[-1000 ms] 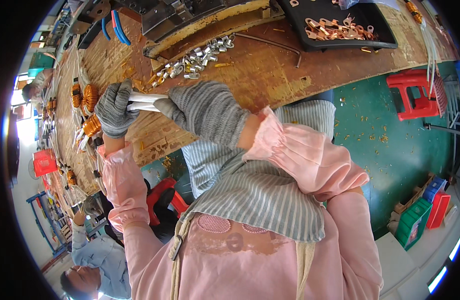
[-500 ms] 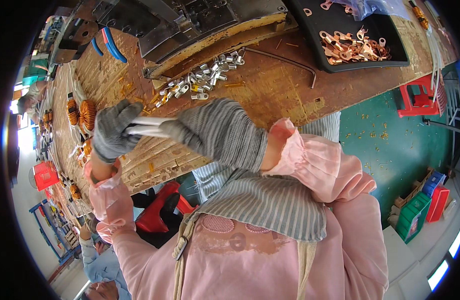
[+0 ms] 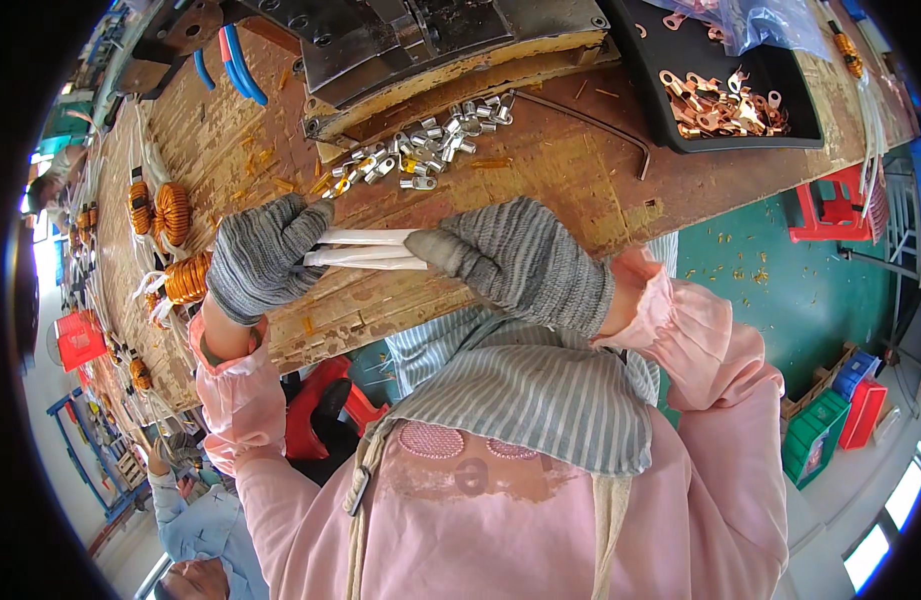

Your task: Assembling induction coils by crimping copper terminals onto the wire ends using an industrial press.

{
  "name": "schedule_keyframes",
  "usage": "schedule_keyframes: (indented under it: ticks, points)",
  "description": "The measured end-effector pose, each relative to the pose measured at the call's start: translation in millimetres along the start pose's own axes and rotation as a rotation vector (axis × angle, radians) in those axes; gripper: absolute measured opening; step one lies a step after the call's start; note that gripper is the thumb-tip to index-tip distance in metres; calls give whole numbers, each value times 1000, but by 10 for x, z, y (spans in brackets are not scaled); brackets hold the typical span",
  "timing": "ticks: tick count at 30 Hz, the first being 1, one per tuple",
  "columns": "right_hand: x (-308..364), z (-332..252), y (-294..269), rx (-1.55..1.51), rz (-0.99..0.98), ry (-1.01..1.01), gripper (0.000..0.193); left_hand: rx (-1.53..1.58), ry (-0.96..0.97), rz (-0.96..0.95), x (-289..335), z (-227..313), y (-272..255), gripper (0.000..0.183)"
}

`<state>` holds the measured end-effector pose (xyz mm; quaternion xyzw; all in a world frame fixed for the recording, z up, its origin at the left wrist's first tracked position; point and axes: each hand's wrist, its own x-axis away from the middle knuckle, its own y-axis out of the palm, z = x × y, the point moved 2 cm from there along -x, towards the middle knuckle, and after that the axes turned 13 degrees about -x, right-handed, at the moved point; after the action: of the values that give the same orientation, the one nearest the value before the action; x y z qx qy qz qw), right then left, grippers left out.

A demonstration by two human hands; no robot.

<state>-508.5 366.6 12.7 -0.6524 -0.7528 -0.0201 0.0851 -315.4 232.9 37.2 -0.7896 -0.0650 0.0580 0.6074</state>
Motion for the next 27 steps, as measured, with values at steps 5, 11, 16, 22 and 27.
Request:
schedule_keyframes:
  ticks: [5, 11, 16, 22, 27]
  points:
    - [63, 515, -711, -54, 259, 122, 27, 137, -93, 74, 76, -120, -36, 36]
    - [-402, 334, -325, 1007, 332, -430, 27, 736, -131, 92, 84, -309, -62, 62]
    - [-505, 446, -303, 1142, 291, -401, 24, 923, -406, -214, -8, -273, -119, 34]
    - [-368, 305, -316, 1039, 223, -104, 20, 727, -280, -208, -173, -277, -164, 24]
    - [-131, 434, -403, 289, 277, -282, 20, 659, -183, 63, -443, -8, -261, 27]
